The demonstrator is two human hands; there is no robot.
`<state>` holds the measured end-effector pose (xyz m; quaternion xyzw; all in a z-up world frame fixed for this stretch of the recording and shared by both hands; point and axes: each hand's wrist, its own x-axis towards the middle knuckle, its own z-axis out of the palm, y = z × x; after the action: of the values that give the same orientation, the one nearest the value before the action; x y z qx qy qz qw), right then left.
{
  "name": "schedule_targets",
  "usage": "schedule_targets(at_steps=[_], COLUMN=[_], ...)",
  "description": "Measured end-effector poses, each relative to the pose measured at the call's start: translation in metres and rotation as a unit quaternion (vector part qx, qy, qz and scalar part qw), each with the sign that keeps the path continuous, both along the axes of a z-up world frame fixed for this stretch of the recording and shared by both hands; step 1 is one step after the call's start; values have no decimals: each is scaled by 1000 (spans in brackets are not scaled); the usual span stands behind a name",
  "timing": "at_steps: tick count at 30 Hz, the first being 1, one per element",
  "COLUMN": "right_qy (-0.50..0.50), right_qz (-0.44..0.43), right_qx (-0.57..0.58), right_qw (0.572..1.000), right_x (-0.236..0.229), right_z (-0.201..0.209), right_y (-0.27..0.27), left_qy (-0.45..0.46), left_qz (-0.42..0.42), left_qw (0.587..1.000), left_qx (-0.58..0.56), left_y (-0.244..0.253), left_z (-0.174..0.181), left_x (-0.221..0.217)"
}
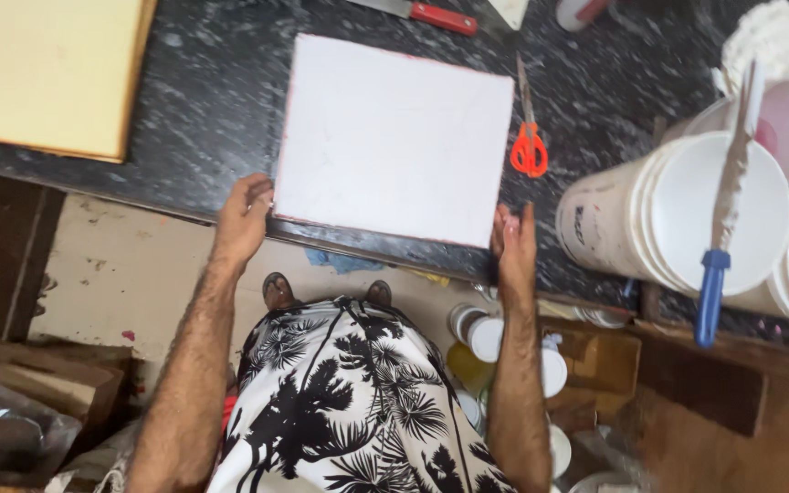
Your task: The person pours red liquid onto a rectangular board and spreads it evenly with their hand. Then they scoop white paste from a bucket and spread it over the red layer using a spatula, covering the entire surface.
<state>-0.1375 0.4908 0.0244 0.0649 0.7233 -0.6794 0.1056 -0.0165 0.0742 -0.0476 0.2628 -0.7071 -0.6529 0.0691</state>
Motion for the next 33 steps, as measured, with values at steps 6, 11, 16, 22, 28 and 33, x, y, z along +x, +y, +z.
schedule_targets(at_steps=[6, 11, 16, 22, 28, 33], right_qy=[-36, -40, -79, 143, 114, -150], right_qz=[33, 63, 19, -63, -44, 195], right_qx=[-77, -68, 8, 209, 68, 76], right_qw=[996, 995, 997, 965, 990, 966], right_x=[3, -4, -15, -20, 6, 5], right_z=[-15, -31, -36, 10, 67, 52], right_y=[-13, -15, 6, -17, -185, -390], left_qy=[-71, -53, -36, 75, 71, 0], left_qz=[15, 62, 90, 63, 110, 159], left_qw=[992, 994, 994, 960, 894, 863], left_qx=[-106, 77, -58, -263, -428, -479], left_y=[-16, -35, -23, -59, -225, -382], left_z=[21, 14, 22, 58, 58, 29], left_x=[2, 6, 8, 26, 24, -2])
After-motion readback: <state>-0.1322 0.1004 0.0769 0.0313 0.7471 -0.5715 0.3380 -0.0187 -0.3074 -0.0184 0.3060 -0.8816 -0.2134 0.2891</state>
